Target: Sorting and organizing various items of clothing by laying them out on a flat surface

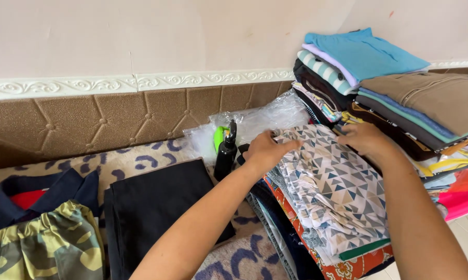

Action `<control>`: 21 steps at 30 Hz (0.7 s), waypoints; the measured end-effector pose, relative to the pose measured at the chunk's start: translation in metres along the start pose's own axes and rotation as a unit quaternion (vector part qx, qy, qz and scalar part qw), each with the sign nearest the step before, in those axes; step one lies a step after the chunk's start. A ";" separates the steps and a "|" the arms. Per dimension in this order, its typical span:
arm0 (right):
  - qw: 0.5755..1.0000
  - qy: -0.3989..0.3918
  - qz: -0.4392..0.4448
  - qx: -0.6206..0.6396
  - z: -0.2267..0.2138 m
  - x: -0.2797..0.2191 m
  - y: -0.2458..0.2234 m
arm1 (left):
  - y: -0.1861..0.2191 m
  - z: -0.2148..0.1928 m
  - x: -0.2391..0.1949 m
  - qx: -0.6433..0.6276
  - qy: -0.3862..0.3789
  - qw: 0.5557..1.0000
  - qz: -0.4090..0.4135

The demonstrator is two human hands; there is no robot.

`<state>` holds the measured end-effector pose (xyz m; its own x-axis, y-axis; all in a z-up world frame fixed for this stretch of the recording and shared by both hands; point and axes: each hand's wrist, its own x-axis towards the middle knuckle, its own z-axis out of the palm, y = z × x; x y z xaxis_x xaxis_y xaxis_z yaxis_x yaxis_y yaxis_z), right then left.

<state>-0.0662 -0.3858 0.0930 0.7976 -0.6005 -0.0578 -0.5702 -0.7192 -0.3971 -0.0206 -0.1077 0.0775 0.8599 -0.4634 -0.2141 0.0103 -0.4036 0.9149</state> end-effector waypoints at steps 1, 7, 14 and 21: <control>1.000 -0.018 0.013 0.018 0.003 0.000 0.000 | -0.008 0.008 0.019 0.016 0.010 1.000 0.001; 0.977 0.038 0.026 0.209 0.030 0.015 0.032 | -0.036 0.019 0.033 0.012 0.077 0.984 0.159; 0.959 0.121 -0.037 0.252 0.035 0.040 0.059 | -0.050 0.027 0.032 -0.051 0.049 0.980 0.187; 0.984 0.171 -0.007 0.049 0.057 0.092 0.079 | -0.060 0.028 0.047 -0.033 0.053 0.979 0.193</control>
<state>-0.0268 -0.4780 0.0040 0.6835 -0.6846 0.2532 -0.5242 -0.7018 -0.4825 0.0049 -0.1273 0.0026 0.8543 -0.4856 0.1855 -0.2961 -0.1613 0.9414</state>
